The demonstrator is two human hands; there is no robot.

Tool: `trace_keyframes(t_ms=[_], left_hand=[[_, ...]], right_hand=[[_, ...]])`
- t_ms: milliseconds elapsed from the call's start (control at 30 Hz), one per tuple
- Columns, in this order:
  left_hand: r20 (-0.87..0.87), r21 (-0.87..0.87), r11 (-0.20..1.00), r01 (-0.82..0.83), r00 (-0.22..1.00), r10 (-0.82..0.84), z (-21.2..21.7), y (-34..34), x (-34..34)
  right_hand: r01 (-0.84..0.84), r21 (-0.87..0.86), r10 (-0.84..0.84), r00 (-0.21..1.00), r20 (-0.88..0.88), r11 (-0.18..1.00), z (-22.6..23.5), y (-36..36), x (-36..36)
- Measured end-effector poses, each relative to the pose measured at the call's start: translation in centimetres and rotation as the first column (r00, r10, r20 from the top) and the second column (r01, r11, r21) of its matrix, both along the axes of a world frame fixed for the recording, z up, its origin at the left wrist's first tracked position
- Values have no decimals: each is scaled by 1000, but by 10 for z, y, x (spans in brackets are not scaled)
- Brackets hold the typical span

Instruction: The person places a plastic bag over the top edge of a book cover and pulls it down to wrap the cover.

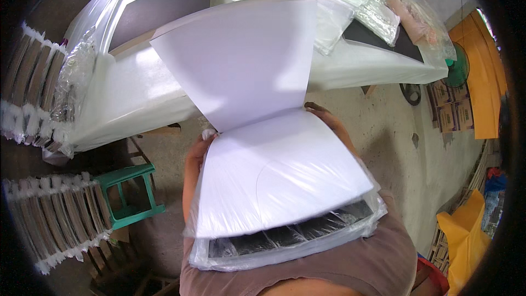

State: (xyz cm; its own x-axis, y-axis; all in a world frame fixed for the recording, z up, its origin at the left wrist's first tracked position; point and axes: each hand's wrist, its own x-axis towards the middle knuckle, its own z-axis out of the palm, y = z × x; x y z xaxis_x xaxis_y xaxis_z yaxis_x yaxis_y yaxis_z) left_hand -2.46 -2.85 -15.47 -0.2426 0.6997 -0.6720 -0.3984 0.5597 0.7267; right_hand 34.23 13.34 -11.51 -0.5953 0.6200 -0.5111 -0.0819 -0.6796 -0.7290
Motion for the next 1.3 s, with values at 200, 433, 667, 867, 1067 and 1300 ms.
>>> trace_keyframes(t_ms=[200,433,667,867,1067,1300], left_hand=[[-390,-19,989,145,910,-141,-14,-3,15],[-405,160,966,202,906,-122,60,-8,-28],[-194,786,610,98,977,93,254,29,30],[337,824,521,-225,932,-132,268,42,90],[177,685,687,-245,970,169,238,37,90],[248,693,629,-352,936,250,235,45,92]], right_hand=[[-300,149,239,914,329,942,-23,18,1],[-937,279,214,322,922,209,59,52,-5],[-475,873,247,838,486,-108,239,-14,-122],[90,973,186,974,-131,214,235,-40,-186],[182,885,-127,982,-140,430,220,-22,-166],[81,656,154,944,-292,750,220,-24,-164]])
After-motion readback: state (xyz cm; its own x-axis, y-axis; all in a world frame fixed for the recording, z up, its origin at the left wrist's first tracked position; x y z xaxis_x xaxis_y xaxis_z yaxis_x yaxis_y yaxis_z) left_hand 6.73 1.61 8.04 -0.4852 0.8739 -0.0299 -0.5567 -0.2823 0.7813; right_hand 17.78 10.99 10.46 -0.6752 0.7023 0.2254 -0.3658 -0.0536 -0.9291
